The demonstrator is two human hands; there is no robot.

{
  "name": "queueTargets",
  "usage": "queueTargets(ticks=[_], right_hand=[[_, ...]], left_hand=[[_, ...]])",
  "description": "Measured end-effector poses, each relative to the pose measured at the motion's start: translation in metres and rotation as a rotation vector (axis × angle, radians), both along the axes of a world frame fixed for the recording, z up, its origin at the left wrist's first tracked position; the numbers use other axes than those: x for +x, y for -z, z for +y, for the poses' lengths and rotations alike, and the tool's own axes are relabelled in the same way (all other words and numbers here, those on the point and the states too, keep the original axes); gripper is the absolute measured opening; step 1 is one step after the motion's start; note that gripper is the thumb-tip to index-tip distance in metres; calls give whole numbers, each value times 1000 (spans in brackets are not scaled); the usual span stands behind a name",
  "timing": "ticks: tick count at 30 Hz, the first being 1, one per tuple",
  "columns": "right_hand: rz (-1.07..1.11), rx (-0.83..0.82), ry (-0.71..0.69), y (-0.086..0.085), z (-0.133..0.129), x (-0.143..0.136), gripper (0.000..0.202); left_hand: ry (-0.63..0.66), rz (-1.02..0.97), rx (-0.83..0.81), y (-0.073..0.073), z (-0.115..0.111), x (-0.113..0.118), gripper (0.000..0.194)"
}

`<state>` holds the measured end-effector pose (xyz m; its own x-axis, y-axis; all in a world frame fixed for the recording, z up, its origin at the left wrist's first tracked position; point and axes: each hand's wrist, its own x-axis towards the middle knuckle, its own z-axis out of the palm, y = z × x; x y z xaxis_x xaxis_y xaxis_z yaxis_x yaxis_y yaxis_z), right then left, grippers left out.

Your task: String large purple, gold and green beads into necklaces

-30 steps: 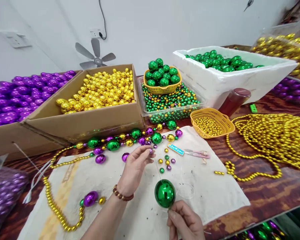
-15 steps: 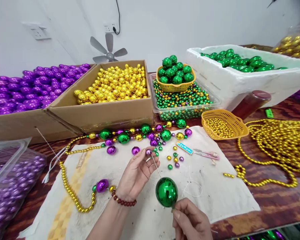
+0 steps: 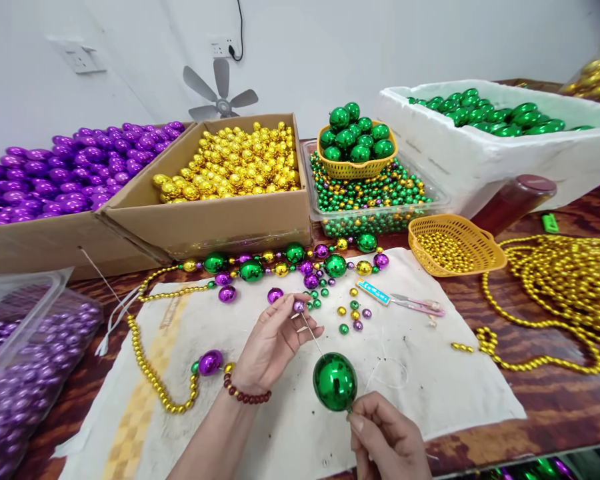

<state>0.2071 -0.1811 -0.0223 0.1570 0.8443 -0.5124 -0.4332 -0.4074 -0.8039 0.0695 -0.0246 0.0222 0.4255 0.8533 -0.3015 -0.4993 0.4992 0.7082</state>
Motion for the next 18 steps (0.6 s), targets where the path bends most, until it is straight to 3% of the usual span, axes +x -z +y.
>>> queueTargets(ticks=[6, 12, 14, 18], right_hand=[[-15, 94, -48, 16, 10, -11, 41], [-141, 177, -173, 14, 20, -11, 36], [-275, 207, -136, 7, 22, 1, 30], [-343, 274, 47, -6, 30, 30, 28]], left_hand=[[87, 172, 85, 1, -23, 0, 23], [-46, 280, 98, 7, -44, 19, 25], [20, 439, 209, 5, -45, 24, 24], [356, 709, 633, -5, -51, 35, 21]])
